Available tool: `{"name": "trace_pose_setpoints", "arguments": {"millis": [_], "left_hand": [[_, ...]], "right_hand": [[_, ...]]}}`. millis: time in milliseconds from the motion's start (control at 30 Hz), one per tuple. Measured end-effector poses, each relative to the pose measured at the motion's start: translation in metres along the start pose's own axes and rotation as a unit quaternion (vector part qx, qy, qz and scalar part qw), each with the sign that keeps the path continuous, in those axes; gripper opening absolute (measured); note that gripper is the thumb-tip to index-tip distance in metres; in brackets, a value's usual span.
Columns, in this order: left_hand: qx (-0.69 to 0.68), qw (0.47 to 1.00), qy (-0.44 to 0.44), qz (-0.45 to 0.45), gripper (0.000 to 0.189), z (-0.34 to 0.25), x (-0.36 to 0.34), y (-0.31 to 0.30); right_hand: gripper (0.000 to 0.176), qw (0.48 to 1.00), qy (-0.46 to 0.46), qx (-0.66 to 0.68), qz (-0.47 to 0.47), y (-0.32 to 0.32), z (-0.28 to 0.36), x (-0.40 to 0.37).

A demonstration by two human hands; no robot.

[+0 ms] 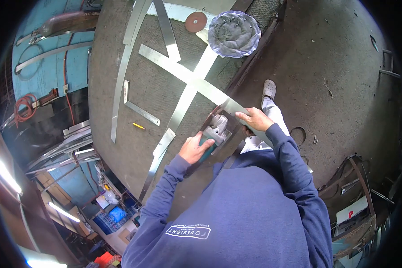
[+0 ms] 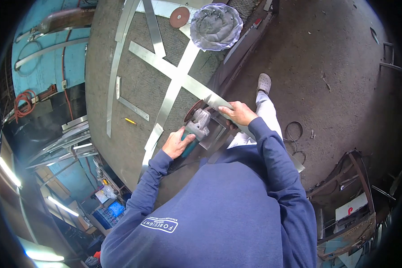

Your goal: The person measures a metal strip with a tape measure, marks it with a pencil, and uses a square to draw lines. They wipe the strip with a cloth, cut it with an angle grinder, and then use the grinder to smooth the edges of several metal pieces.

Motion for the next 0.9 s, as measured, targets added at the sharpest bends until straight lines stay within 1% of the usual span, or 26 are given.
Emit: {"name": "trace_pose_setpoints", "arguments": {"millis": [67,167,200,267,300,367,467,600,667,700,767,800,867,900], "left_hand": [[0.044,0.999,0.008,-0.011,0.060,-0.005,-0.002,-0.002],[0.025,0.999,0.026,-0.005,0.060,-0.010,0.000,-0.002],[0.025,0.999,0.026,-0.006,0.060,-0.012,0.001,-0.002],[0.025,0.999,-0.021,0.022,0.060,-0.013,0.004,-0.001],[0.025,0.999,-0.020,0.022,0.060,-0.011,0.005,-0.001],[0.007,1.000,-0.004,0.023,0.060,-0.007,0.009,0.000],[0.027,0.999,-0.008,0.030,0.059,-0.008,0.011,0.000],[0.014,1.000,-0.008,0.024,0.057,-0.013,0.011,0.001],[-0.014,0.999,0.042,0.010,0.056,-0.014,0.010,0.002],[-0.013,0.999,0.044,0.011,0.056,-0.014,0.011,0.002],[0.002,1.000,0.013,0.015,0.057,-0.011,0.010,0.003],[0.002,1.000,0.013,0.015,0.057,-0.009,0.010,0.003],[0.006,1.000,0.001,0.015,0.057,-0.008,0.011,0.004],[0.005,1.000,0.003,0.015,0.057,-0.009,0.012,0.003]], "right_hand": [[0.039,1.000,0.015,0.020,-0.014,0.001,-0.003,0.001],[0.038,0.999,0.030,0.000,-0.029,0.001,-0.004,0.002],[0.038,0.999,0.029,-0.001,-0.029,0.002,-0.003,0.002],[0.041,0.998,0.027,-0.016,-0.059,0.005,-0.002,-0.001],[0.041,0.998,0.027,-0.016,-0.059,0.006,-0.002,-0.002],[0.044,0.994,0.017,-0.045,-0.098,0.007,0.002,-0.005],[0.046,0.990,-0.006,-0.072,-0.122,0.007,0.003,-0.006],[0.047,0.992,0.012,-0.062,-0.107,0.006,0.002,-0.006],[0.049,0.988,0.003,-0.095,-0.120,0.008,-0.002,-0.002],[0.049,0.988,0.003,-0.095,-0.122,0.008,-0.005,0.000],[0.051,0.980,-0.020,-0.123,-0.155,0.008,-0.006,-0.001],[0.051,0.980,-0.020,-0.123,-0.155,0.009,-0.006,0.000],[0.051,0.989,0.010,-0.085,-0.122,0.010,-0.007,0.001],[0.051,0.989,0.010,-0.086,-0.123,0.009,-0.007,0.001]]}}
Point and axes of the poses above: each hand's wrist, its own x-axis towards the middle knuckle, its own y-axis out of the palm, z = x × y, the point moved 3 cm from there along x, towards the middle knuckle, and after that the axes turned 14 degrees about -x, right-handed, at the moved point
